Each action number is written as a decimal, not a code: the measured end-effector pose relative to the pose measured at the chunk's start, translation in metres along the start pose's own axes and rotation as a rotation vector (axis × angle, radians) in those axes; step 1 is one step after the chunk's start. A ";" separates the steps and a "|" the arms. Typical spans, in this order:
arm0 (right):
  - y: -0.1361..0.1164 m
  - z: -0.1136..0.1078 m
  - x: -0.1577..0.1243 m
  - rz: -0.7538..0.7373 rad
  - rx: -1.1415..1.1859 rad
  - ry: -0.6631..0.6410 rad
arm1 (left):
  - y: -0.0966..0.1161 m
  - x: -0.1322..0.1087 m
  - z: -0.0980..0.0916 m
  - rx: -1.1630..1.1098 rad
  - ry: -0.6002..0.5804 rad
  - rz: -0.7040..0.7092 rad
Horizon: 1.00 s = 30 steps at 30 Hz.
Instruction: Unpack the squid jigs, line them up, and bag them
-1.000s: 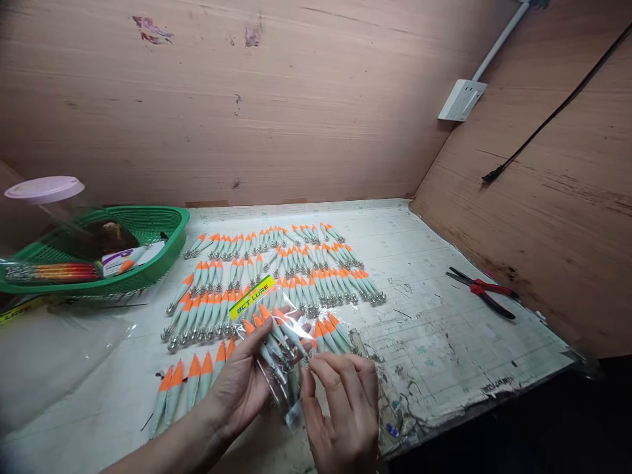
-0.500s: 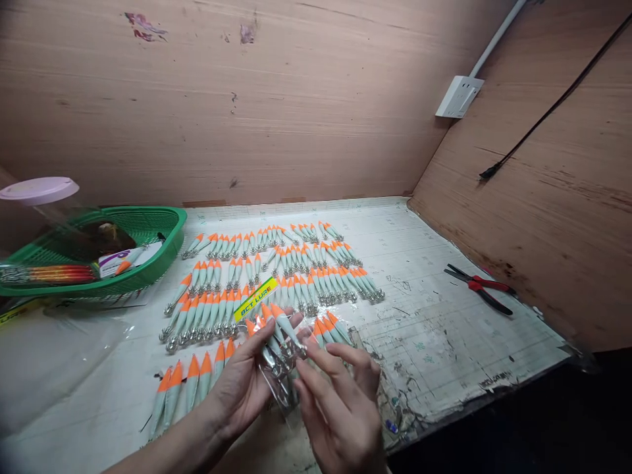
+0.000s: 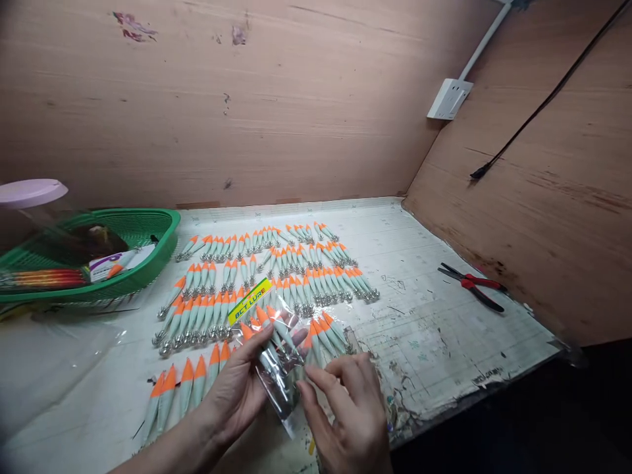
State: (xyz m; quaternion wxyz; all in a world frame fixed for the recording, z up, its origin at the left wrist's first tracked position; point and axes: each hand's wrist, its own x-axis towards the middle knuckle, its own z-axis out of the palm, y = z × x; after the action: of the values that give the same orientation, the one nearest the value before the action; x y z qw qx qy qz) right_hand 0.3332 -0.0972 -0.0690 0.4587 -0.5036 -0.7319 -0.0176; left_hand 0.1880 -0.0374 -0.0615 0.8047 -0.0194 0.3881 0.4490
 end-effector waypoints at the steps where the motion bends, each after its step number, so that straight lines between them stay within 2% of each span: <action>1: -0.004 0.005 0.002 -0.015 -0.046 0.031 | -0.001 0.000 -0.001 0.003 -0.012 -0.005; 5: -0.003 0.013 0.005 -0.002 -0.175 0.108 | -0.001 0.000 -0.002 0.000 -0.029 0.019; 9: -0.002 0.013 0.008 -0.015 -0.160 0.109 | -0.001 -0.002 0.000 0.029 -0.006 0.000; 14: -0.004 0.019 0.008 0.003 -0.191 0.190 | -0.001 -0.003 0.001 0.040 -0.026 0.022; 20: 0.000 0.025 0.003 0.026 -0.185 0.205 | -0.002 -0.005 -0.001 0.022 -0.061 0.043; 30: -0.003 0.023 0.008 0.050 -0.123 0.230 | -0.002 -0.007 0.002 0.012 -0.051 0.074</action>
State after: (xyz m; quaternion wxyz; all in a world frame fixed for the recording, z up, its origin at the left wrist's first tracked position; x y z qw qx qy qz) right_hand 0.3154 -0.0815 -0.0760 0.5083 -0.5433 -0.6593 -0.1087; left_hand 0.1889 -0.0430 -0.0567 0.7973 0.0115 0.3706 0.4763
